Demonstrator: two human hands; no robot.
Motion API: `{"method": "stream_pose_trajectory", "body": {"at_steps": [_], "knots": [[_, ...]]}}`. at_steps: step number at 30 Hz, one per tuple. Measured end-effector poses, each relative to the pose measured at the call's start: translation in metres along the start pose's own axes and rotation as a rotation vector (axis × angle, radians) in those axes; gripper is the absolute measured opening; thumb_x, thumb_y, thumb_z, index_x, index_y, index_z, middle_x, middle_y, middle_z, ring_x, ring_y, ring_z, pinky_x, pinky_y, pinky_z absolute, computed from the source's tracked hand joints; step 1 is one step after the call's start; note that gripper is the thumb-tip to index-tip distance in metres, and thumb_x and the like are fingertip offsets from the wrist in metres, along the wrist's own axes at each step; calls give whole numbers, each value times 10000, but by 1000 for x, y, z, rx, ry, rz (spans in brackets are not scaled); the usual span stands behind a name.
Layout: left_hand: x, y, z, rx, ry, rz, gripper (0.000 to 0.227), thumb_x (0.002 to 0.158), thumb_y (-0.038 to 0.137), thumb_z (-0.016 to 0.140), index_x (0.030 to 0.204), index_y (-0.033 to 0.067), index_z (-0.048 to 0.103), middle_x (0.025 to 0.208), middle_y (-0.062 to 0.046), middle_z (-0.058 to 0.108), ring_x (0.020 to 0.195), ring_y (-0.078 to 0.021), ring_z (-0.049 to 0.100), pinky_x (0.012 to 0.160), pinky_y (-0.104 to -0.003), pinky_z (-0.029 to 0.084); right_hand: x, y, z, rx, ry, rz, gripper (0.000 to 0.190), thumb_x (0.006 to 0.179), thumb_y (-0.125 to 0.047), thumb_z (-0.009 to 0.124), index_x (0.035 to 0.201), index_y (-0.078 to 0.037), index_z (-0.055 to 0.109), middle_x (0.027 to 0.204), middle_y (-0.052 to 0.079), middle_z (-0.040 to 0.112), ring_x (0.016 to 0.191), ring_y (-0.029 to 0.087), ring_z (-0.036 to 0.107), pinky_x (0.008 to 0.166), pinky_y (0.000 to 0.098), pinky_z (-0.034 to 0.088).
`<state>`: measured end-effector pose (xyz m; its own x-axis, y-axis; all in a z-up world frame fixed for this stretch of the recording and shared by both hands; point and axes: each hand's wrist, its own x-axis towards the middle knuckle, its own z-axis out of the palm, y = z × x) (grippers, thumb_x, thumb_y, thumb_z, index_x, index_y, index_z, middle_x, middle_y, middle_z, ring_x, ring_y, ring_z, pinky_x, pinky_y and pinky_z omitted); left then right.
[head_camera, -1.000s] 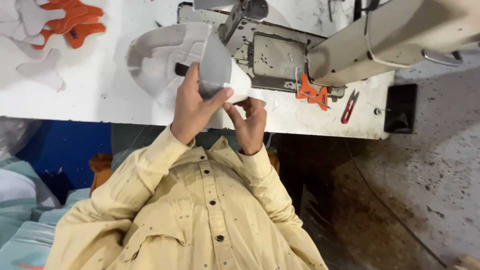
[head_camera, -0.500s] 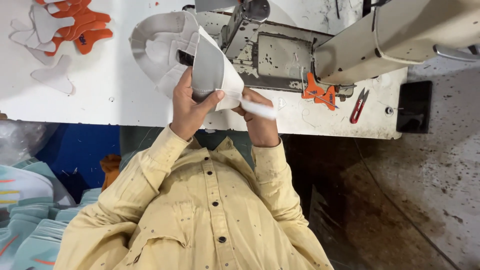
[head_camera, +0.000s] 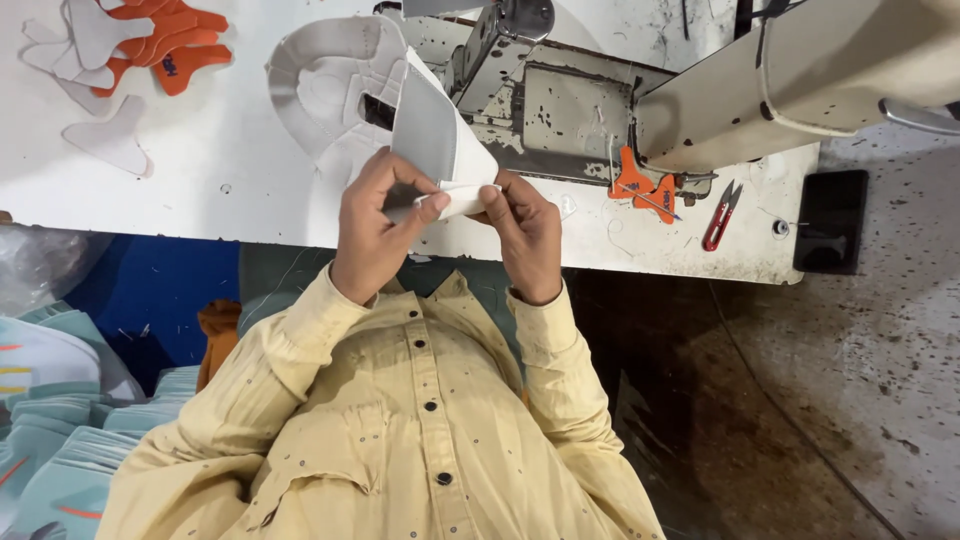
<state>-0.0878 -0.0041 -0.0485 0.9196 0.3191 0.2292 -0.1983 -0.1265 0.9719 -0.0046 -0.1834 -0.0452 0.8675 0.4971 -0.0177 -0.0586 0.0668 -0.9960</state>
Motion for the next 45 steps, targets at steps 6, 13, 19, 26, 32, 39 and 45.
{"method": "stream_pose_trajectory", "body": {"at_steps": [6, 13, 19, 26, 32, 39, 45], "knots": [[5, 6, 8, -232, 102, -163, 234, 963, 162, 789, 922, 41, 593, 857, 18, 667, 763, -40, 607, 694, -213, 503, -2, -4, -1, -1, -71, 3, 331, 1111, -198, 548, 1292, 65, 633, 1092, 73, 719, 1016, 132, 710, 967, 321, 621], [2, -5, 7, -180, 144, -47, 272, 977, 137, 808, 916, 29, 566, 888, 19, 641, 802, -22, 585, 725, -196, 500, 1, 2, -1, -16, -54, -26, 297, 1061, -151, 639, 1252, 77, 639, 1060, 86, 733, 960, 140, 706, 899, 321, 611], [1, -7, -2, -389, 31, -162, 166, 995, 144, 756, 992, 33, 633, 894, 39, 651, 802, -12, 568, 708, -187, 470, 5, -3, -6, -38, -117, 13, 268, 1096, -189, 592, 1158, 61, 664, 1001, 40, 698, 925, 114, 691, 872, 304, 622], [3, -10, 4, -286, 98, -146, 185, 982, 123, 786, 939, 21, 638, 872, 19, 670, 787, -14, 573, 696, -189, 478, 6, -3, -8, -67, -149, 21, 320, 1117, -248, 540, 1144, 51, 650, 1000, 40, 686, 941, 116, 695, 902, 317, 629], [7, 4, 6, -284, 147, -122, 238, 944, 103, 785, 940, 49, 554, 845, 49, 609, 739, 2, 573, 654, -184, 478, 6, -9, -6, 42, -146, 53, 450, 1087, -373, 507, 1203, 37, 652, 1057, 86, 717, 974, 163, 718, 927, 345, 612], [5, -22, 11, -183, 164, -44, 326, 979, 65, 787, 884, 69, 474, 807, 47, 498, 696, -9, 430, 621, -195, 370, 6, -7, -3, 189, -130, 58, 534, 994, -442, 535, 1208, 31, 661, 1071, 115, 740, 976, 179, 730, 907, 339, 604], [5, -15, 4, -125, 204, 30, 283, 964, 48, 790, 905, 59, 514, 837, 5, 496, 715, -53, 457, 635, -233, 414, 5, -5, 25, -67, 108, 2, 178, 966, -71, 755, 1069, 69, 717, 932, 75, 734, 790, 124, 690, 722, 307, 632]]}}
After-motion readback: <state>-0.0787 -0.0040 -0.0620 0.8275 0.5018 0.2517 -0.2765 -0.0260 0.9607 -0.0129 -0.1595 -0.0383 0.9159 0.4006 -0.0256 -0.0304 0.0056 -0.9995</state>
